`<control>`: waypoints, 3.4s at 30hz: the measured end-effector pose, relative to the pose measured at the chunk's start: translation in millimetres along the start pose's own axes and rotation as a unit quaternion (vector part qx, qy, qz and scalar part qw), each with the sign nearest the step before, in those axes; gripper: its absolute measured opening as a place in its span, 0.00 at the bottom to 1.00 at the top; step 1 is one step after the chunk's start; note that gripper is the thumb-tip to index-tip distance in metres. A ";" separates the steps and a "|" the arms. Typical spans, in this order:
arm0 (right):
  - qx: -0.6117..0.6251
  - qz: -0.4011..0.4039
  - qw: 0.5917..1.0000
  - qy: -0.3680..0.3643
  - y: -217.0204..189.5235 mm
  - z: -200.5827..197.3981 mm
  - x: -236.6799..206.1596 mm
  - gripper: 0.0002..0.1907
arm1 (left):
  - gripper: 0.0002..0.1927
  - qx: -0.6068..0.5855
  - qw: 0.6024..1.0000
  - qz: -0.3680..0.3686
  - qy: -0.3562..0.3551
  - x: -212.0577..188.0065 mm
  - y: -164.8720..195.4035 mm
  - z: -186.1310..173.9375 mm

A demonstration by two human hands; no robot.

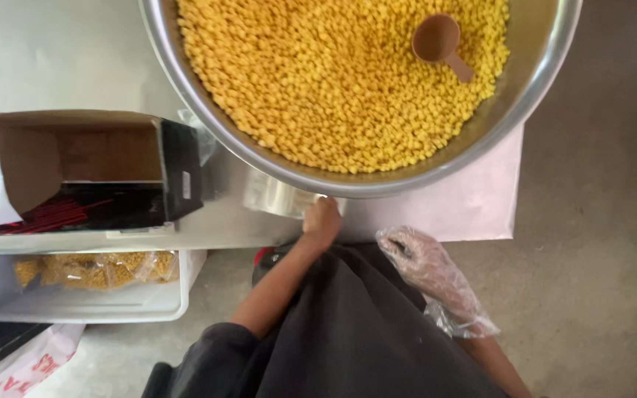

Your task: The person scoops yellow puffed corn snacks from a large metal bowl using a red scoop and fills small clear plastic bags. The filled bags are placed on a digital scale, then moved into a white plastic bin. The process is repeated continuously throughout the clip.

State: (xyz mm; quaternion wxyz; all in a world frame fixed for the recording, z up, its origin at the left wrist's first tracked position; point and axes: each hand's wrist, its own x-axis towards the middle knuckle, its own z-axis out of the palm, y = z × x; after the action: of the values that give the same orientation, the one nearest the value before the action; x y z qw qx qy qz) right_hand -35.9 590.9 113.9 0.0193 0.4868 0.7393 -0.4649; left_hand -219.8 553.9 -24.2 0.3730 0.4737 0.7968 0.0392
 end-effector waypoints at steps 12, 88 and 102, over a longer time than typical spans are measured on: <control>0.767 0.090 0.592 -0.232 108.3 -24.1 45.8 0.37 | 0.30 -0.143 0.966 -0.044 0.209 -7.4 12.7 24.7; 0.263 0.072 0.898 -0.345 42.9 74.5 76.6 0.18 | 0.13 -0.135 0.961 0.061 0.232 -113.3 5.5 -10.1; 0.421 -0.110 0.842 -0.319 -39.2 104.8 118.4 0.23 | 0.10 0.061 0.918 0.127 0.372 -113.4 -14.1 -15.2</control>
State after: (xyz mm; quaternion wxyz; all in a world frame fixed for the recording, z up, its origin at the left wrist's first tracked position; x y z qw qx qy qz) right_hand -171.4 596.3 23.7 -0.0035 0.1883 0.4739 -0.8602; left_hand -208.7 461.7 44.1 0.0122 0.5438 0.8121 0.2113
